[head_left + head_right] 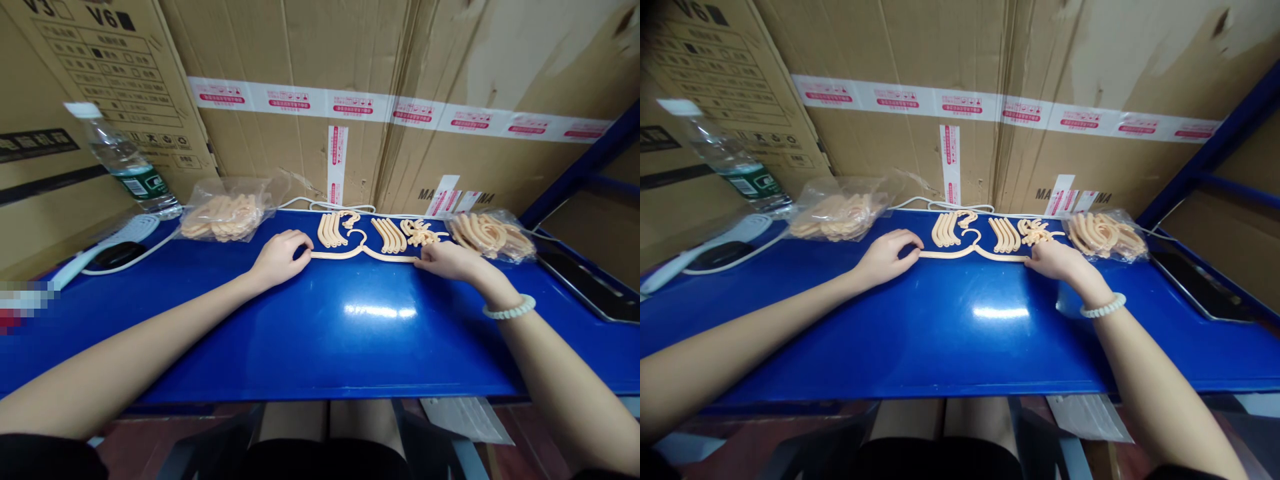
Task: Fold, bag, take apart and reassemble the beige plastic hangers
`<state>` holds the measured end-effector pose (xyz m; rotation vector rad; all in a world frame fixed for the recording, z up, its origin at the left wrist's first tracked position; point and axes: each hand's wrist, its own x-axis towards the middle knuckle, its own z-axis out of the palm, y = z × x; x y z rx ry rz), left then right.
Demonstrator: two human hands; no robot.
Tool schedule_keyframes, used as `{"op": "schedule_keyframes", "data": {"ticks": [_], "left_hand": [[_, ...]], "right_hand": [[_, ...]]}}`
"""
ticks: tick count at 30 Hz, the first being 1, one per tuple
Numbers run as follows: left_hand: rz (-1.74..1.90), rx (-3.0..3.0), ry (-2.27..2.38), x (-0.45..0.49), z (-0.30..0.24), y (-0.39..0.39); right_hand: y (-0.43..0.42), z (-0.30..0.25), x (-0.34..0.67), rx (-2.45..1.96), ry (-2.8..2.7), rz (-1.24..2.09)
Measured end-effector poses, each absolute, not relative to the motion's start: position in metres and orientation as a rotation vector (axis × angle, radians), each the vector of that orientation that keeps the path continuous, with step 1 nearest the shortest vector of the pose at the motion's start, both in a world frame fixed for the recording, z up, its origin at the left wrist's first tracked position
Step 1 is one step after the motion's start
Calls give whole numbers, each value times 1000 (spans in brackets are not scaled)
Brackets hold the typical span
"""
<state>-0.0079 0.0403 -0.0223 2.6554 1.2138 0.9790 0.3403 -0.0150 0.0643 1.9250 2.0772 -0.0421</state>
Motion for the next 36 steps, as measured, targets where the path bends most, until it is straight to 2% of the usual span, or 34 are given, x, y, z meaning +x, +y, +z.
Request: {"op": "schedule_keyframes", "data": {"ticks": [18, 36], "left_hand": [[1010, 2636, 1097, -13, -28, 53], [870, 2684, 1026, -13, -38, 63]], "right_hand": [[-16, 67, 354, 1940, 2102, -353], [-17, 67, 351, 1954, 2088, -324]]}}
